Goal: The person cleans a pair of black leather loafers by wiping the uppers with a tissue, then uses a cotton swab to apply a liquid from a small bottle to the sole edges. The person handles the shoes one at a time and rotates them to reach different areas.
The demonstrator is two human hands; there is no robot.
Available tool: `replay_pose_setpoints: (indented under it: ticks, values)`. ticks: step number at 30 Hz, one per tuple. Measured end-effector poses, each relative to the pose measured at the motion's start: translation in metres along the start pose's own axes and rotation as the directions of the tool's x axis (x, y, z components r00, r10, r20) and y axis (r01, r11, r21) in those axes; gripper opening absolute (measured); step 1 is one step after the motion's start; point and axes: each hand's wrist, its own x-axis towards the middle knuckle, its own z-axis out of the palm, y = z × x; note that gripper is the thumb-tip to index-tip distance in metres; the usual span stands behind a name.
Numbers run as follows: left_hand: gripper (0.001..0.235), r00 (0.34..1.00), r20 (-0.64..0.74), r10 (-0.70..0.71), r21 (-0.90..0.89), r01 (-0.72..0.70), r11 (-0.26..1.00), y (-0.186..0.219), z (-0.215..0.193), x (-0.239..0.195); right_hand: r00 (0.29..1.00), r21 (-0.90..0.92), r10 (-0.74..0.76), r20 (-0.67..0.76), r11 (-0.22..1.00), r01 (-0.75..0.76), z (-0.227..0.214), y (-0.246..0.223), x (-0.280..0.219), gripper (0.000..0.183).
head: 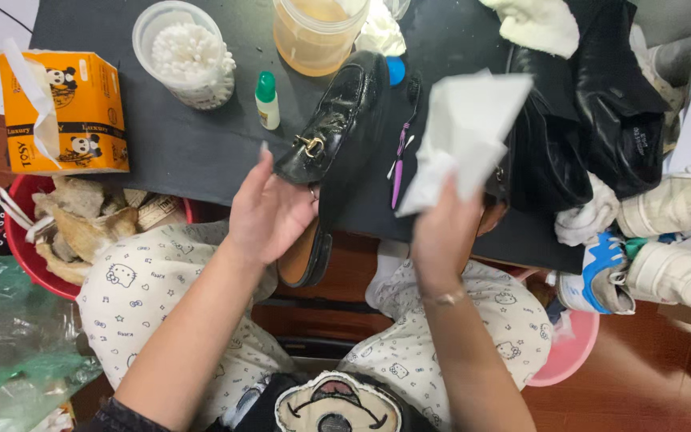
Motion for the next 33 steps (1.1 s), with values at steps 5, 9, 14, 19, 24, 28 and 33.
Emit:
replay_pose_setpoints:
  ticks: [5, 9, 14, 19, 24, 28, 33]
  values:
    - [0.098, 0.997, 0.044, -0.064, 0.038, 0.062, 0.997, 0.003, -0.002, 0.005, 0.89, -0.24, -0.238, 0.388, 0.907, 0.347, 0.064, 0.002, 0.025, 0.068]
    - [0.109, 0.996, 0.038, -0.084, 0.005, 0.084, 0.996, 0.008, -0.006, 0.006, 0.782, -0.336, -0.347, 0.518, 0.758, 0.559, 0.076, -0.014, 0.006, 0.071]
    - [0.11, 0.998, -0.038, -0.057, -0.128, 0.052, 0.99, 0.002, -0.01, 0.005, 0.721, -0.331, -0.239, 0.65, 0.766, 0.552, 0.067, -0.034, -0.036, 0.072]
    - [0.125, 0.993, 0.04, -0.112, -0.114, 0.116, 0.987, 0.003, -0.018, -0.002, 0.609, -0.239, -0.189, 0.77, 0.799, 0.551, 0.025, -0.021, -0.066, 0.06]
    - [0.134, 0.985, -0.056, -0.161, -0.092, 0.155, 0.984, 0.009, -0.005, -0.007, 0.608, 0.119, 0.17, 0.776, 0.906, -0.406, -0.041, 0.014, -0.107, 0.047]
    - [0.138, 0.983, -0.04, -0.181, -0.009, 0.181, 0.983, 0.011, 0.009, -0.002, 0.982, 0.021, 0.068, 0.174, 0.997, -0.072, -0.07, 0.015, -0.109, 0.045]
    - [0.137, 0.976, -0.005, -0.219, -0.329, 0.205, 0.922, 0.006, 0.014, 0.003, 0.899, 0.626, 0.422, 0.114, 0.673, -0.395, -0.067, -0.025, -0.065, 0.058]
